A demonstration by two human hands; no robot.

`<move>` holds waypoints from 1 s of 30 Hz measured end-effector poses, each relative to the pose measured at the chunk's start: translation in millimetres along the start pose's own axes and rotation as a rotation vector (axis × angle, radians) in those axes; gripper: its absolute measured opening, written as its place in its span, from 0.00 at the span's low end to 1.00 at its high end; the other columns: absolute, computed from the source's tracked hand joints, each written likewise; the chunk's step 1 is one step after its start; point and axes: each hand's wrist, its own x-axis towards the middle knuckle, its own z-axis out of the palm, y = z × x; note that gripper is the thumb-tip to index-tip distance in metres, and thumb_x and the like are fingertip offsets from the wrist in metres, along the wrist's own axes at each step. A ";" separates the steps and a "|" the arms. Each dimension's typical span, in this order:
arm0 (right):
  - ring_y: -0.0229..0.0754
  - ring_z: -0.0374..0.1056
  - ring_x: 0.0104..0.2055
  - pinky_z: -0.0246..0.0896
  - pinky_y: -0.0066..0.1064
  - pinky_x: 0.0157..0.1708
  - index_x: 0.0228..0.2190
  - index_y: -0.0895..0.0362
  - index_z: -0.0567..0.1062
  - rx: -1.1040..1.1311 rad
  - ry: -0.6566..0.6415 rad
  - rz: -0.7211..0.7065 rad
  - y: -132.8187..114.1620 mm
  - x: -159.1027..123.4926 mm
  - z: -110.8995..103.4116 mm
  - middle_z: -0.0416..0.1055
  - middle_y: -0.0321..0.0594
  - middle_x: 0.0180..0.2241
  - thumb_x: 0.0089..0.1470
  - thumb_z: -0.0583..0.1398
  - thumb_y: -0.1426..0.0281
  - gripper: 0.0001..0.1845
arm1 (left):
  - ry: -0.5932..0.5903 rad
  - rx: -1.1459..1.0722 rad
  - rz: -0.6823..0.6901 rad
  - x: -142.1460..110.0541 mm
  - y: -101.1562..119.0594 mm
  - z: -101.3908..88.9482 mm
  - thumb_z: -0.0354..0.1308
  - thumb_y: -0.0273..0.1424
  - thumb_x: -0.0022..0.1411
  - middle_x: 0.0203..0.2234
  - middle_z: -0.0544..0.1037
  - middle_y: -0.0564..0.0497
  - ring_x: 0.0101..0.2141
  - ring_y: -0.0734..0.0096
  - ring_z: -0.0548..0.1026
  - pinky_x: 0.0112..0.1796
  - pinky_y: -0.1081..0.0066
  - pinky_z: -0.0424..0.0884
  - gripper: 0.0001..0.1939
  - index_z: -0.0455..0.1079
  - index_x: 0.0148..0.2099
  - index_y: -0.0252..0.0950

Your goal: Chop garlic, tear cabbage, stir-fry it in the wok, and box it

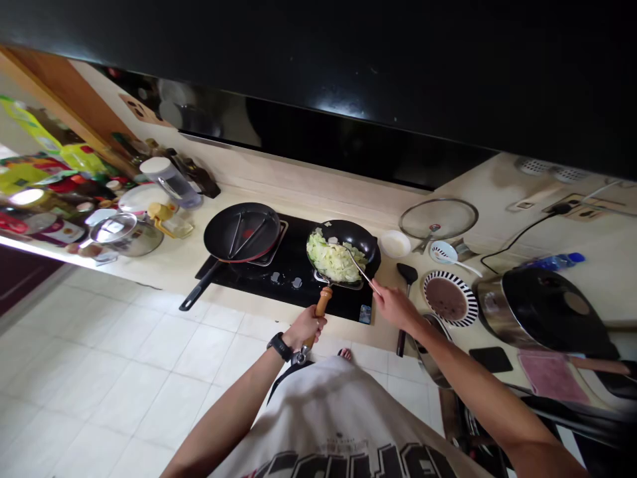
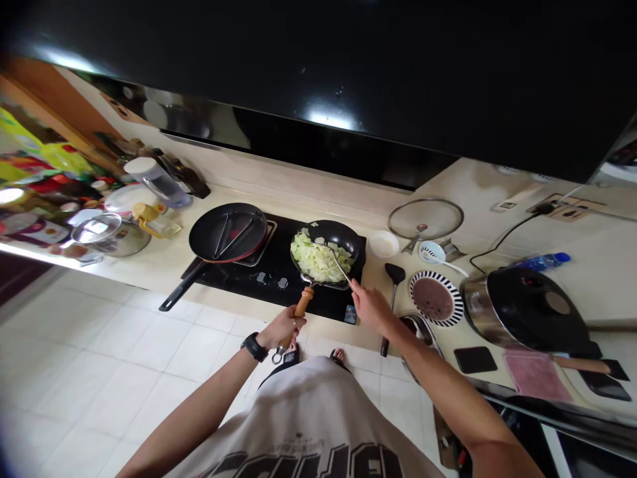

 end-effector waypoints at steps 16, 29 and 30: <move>0.45 0.75 0.40 0.67 0.32 0.39 0.63 0.52 0.71 -0.076 -0.026 0.005 7.8 -108.9 -47.7 0.79 0.46 0.41 0.67 0.50 0.68 0.26 | -0.012 -0.016 0.005 -1.0 0.8 6.3 0.61 0.26 0.59 0.19 0.64 0.63 0.14 0.81 0.62 0.17 0.79 0.59 0.14 0.57 0.41 0.39; 0.48 0.76 0.46 0.67 0.32 0.47 0.62 0.58 0.72 0.087 0.010 0.126 13.2 -66.8 -36.7 0.80 0.51 0.47 0.67 0.53 0.66 0.26 | 0.001 0.017 0.009 -3.7 1.5 6.9 0.56 0.22 0.60 0.18 0.65 0.62 0.14 0.80 0.62 0.17 0.78 0.59 0.12 0.58 0.43 0.38; 0.48 0.77 0.45 0.68 0.33 0.47 0.62 0.59 0.72 0.114 0.049 0.126 18.7 -64.6 -44.7 0.80 0.52 0.46 0.67 0.53 0.65 0.26 | 0.001 0.021 0.007 -3.7 0.8 6.2 0.56 0.22 0.60 0.18 0.65 0.62 0.13 0.80 0.61 0.17 0.78 0.59 0.12 0.58 0.43 0.38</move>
